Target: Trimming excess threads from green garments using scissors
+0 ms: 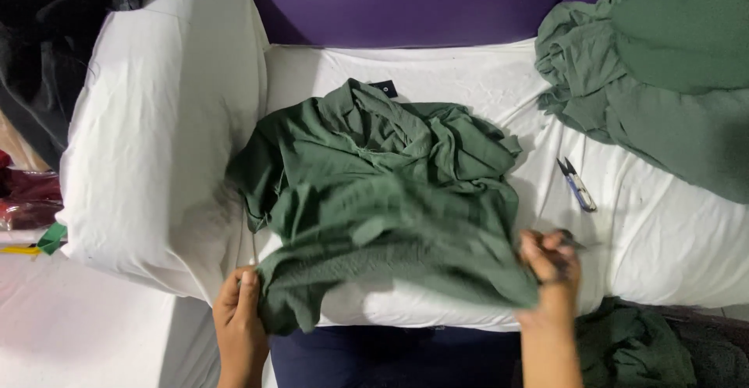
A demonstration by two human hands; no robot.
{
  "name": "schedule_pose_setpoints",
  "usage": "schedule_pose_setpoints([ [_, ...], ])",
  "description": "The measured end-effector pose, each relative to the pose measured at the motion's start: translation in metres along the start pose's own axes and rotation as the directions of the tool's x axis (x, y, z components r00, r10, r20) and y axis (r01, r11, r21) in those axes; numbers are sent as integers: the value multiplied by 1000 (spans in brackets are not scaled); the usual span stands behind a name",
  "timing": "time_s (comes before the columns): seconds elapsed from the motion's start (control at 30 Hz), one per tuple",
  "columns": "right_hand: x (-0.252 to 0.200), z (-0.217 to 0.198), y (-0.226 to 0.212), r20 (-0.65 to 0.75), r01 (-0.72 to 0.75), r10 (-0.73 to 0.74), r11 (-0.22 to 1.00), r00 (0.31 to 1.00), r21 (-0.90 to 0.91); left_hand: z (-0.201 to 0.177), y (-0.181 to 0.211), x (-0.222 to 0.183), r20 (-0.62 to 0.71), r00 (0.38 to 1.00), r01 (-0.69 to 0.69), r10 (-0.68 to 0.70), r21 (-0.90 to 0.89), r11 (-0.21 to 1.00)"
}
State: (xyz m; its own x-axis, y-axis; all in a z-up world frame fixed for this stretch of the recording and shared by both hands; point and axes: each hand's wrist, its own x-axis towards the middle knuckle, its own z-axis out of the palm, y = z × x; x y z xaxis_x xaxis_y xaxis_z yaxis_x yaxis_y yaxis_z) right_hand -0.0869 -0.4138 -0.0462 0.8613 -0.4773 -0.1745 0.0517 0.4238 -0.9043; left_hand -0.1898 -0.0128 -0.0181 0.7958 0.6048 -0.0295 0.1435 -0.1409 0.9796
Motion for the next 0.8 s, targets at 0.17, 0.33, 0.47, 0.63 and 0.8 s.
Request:
schedule_pose_setpoints([
  [0.17,-1,-42,-37,291,126,-30,940,956,-316,-28,-13,2,172,985,3,-11,44,999],
  [0.33,-8,-9,-39,187,121,192,312,963,-942,-17,11,6,341,889,189,-306,337,923],
  [0.47,-27,8,-36,61,149,360,-222,931,-964,-10,41,10,412,711,90,-569,750,655],
  [0.63,-17,3,-43,63,105,459,-66,886,-992,-16,43,24,500,587,161,-637,699,697],
  [0.8,29,57,-40,264,88,123,742,957,-664,19,72,60,424,815,301,-394,272,914],
])
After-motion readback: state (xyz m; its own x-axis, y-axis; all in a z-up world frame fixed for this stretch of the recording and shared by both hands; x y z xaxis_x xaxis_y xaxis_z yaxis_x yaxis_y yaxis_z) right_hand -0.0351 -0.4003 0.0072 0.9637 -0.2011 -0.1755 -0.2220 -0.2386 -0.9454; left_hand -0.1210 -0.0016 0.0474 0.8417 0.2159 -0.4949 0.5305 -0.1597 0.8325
